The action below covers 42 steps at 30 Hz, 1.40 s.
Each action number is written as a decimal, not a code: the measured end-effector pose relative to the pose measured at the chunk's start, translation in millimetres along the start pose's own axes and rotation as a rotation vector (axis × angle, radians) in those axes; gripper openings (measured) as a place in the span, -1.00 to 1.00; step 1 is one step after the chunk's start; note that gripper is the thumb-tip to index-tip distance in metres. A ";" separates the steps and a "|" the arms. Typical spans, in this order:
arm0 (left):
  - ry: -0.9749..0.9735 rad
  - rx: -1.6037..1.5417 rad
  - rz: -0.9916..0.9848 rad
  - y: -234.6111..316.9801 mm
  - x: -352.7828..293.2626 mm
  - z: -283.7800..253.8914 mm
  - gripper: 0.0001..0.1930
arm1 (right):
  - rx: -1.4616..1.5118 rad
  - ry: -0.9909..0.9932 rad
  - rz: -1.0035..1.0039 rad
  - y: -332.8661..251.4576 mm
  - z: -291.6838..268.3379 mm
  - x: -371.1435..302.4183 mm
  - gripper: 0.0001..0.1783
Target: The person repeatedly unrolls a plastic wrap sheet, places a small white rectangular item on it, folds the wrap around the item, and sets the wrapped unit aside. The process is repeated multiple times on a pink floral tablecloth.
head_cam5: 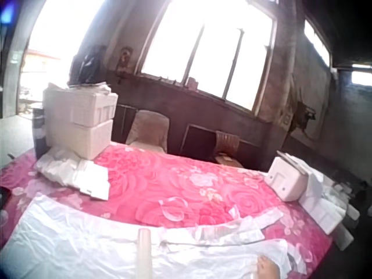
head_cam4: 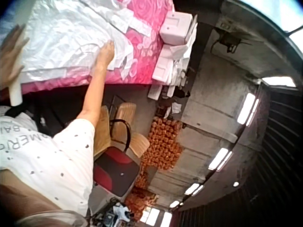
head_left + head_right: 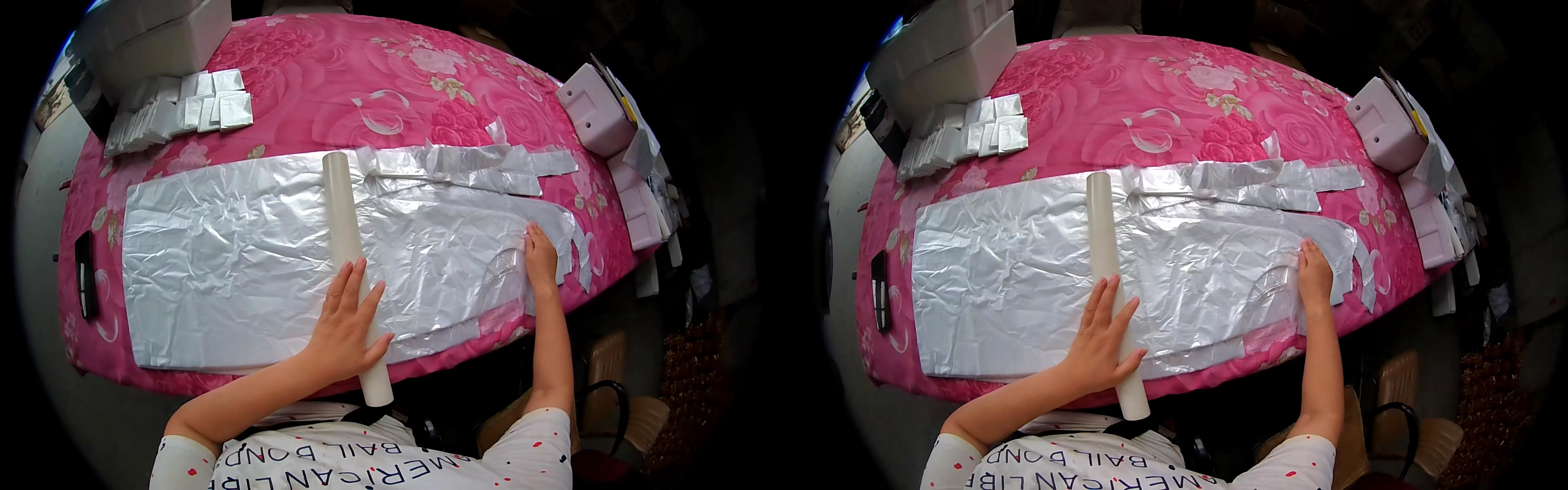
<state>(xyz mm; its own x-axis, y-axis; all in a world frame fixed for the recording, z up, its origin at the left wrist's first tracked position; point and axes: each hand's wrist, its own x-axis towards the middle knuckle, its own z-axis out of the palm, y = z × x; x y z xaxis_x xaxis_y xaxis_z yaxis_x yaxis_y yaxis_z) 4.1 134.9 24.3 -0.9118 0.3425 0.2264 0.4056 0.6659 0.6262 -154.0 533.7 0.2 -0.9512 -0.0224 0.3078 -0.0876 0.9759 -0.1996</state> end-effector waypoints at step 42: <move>0.002 0.701 -0.409 -111.4 -71.6 -176.9 -0.44 | 0.553 -1.003 0.106 -252.6 -59.2 -160.1 -0.47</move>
<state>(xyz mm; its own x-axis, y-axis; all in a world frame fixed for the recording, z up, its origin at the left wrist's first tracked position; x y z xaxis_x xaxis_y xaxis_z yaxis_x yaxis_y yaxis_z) 12.9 -81.1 70.3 -0.9964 -0.0188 0.0830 -0.0150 0.9988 0.0465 38.0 303.6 56.4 -0.7474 -0.3505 -0.5645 0.1254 0.7599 -0.6378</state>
